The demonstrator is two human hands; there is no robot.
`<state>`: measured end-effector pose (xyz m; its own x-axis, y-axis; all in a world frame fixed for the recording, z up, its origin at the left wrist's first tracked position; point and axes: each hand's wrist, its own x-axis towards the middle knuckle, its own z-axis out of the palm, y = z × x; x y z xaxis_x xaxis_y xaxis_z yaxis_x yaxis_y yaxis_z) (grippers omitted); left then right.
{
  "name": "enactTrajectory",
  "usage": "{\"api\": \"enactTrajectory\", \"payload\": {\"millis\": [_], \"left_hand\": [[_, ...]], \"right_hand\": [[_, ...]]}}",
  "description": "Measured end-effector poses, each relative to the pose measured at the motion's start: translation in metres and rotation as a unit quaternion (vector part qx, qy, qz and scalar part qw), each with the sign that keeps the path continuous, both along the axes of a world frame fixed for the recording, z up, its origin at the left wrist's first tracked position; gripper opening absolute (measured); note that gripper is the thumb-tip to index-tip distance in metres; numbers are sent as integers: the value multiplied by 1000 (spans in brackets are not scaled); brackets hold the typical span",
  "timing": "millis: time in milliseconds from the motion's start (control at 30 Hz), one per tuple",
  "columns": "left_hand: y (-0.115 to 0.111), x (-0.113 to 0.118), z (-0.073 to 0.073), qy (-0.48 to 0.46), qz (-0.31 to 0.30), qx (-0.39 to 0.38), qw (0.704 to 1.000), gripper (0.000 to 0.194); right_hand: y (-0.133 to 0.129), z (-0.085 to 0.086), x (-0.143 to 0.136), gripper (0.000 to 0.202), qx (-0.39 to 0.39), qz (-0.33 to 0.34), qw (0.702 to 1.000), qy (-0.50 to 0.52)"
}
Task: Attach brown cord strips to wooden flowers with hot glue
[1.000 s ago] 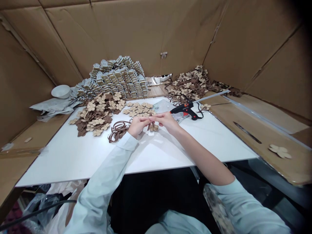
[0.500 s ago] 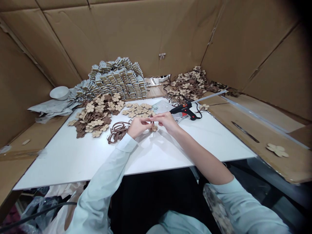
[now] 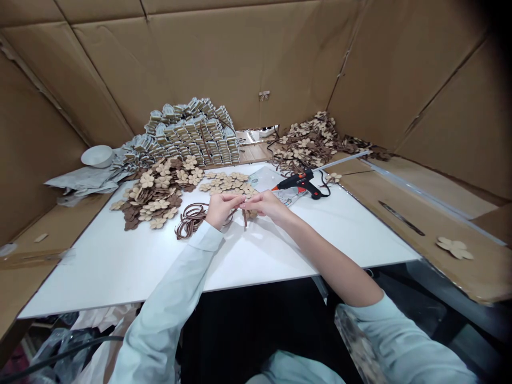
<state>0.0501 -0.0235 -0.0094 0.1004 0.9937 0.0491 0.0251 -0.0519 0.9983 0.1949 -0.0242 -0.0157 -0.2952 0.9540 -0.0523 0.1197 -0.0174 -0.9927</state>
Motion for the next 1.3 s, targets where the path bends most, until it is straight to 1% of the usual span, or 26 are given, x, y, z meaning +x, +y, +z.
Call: {"api": "enactTrajectory", "payload": {"millis": [167,233,367,533,633,767,833,900,933,1000,1067,1100,1167,1300], "left_hand": [[3,-2,-2,-90,23,-54,994,31],[4,-2,-2,-108,26,-62,992,33],[4,-3,-2,-98,26,-51,994,33],[5,-2,-5,-75,26,-42,996,33],[5,-1,-7,-84,20,-45,995,34],[4,1,-9,-85,41,-39,995,34],[4,1,-9,-38,48,-19,998,34],[4,0,-11,65,37,25,997,34],[4,-1,-13,130,24,57,990,34],[7,-3,-18,257,-14,130,957,31],[12,-4,-24,342,-55,188,919,27],[14,-4,-27,367,-74,207,904,27],[17,-3,-31,397,-100,224,884,27],[19,-3,-33,435,-108,228,864,31]], "right_hand": [[1,3,1,37,-6,-8,999,-35],[0,4,1,38,-11,-9,999,-44],[-2,6,0,39,-12,-7,999,-49],[-4,3,-3,41,-3,-53,998,-15],[-3,2,-5,40,-2,-57,998,-1],[-3,6,-5,35,-19,-62,998,-2],[-3,9,-1,29,-16,-62,998,-16],[-2,8,7,23,-2,-62,998,-34],[-2,6,12,21,4,-62,997,-42],[-2,1,25,19,3,-64,996,-57],[-5,-4,36,18,-15,-69,995,-71],[-8,-6,41,18,-26,-69,994,-76],[-13,-7,48,17,-48,-71,993,-81],[-19,-3,50,14,-61,-73,992,-81]]}}
